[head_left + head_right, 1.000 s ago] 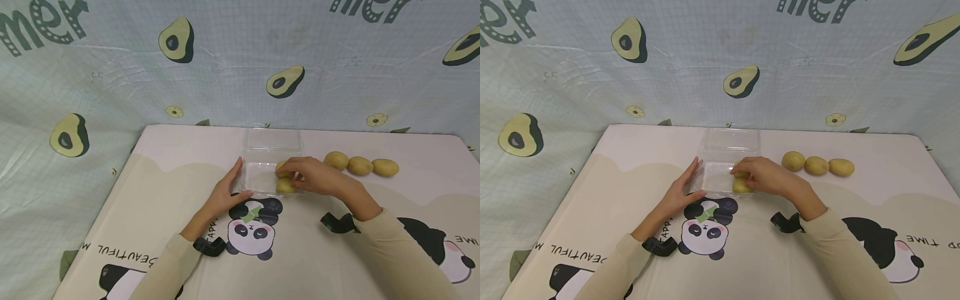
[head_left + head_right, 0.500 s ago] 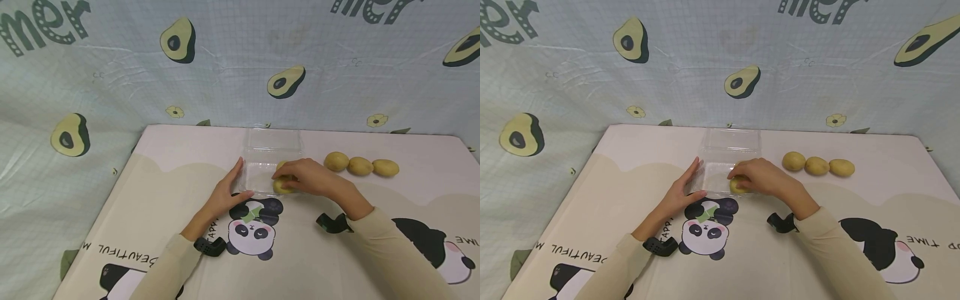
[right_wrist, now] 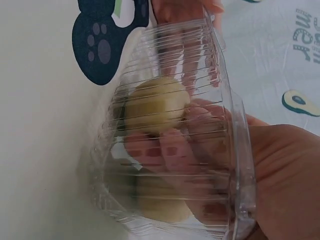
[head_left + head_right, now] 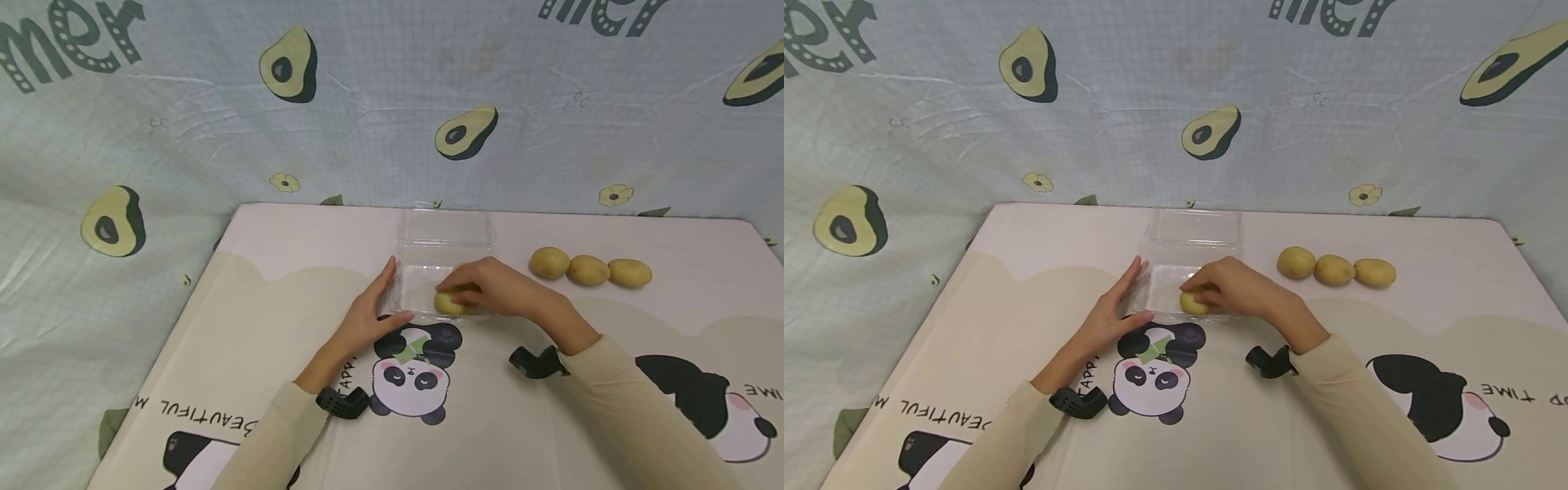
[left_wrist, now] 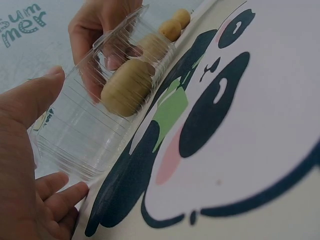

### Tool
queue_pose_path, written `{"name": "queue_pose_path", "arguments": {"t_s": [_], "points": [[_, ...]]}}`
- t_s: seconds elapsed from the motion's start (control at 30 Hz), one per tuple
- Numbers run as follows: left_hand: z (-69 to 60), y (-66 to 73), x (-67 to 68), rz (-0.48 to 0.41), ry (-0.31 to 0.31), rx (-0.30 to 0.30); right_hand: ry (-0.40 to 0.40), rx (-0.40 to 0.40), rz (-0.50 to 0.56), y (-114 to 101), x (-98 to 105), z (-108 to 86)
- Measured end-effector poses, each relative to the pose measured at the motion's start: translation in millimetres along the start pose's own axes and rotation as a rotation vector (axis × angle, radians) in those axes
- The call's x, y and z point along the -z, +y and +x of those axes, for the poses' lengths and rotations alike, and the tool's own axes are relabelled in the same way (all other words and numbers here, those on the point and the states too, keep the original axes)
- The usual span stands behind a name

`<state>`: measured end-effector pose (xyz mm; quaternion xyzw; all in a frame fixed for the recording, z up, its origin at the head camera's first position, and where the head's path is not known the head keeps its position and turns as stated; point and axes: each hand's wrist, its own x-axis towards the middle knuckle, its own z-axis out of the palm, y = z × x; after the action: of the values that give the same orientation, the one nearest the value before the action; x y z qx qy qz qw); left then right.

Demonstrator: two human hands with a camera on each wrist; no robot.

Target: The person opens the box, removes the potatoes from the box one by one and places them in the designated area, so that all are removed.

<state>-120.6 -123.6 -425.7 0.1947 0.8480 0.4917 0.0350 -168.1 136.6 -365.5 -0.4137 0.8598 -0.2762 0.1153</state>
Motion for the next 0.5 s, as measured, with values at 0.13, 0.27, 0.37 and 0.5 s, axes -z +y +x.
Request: {"name": "queue_pose_path", "arguments": {"t_s": [0.13, 0.27, 0.37, 0.5], "points": [[0.5, -0.6, 0.1, -0.004, -0.003, -0.001, -0.003, -0.02, 0.01, 0.1, -0.5, 1.1], [0.5, -0.1, -0.2, -0.003, 0.001, -0.003, -0.007, -0.027, 0.003, 0.6, -2.0, 2.9], [0.3, 0.2, 0.0, 0.001, 0.002, -0.003, -0.004, -0.028, 0.005, 0.6, -3.3, 5.0], [0.1, 0.2, 0.3, 0.003, -0.001, 0.0, -0.006, -0.035, 0.03, 0.0, -4.8, 7.9]]}}
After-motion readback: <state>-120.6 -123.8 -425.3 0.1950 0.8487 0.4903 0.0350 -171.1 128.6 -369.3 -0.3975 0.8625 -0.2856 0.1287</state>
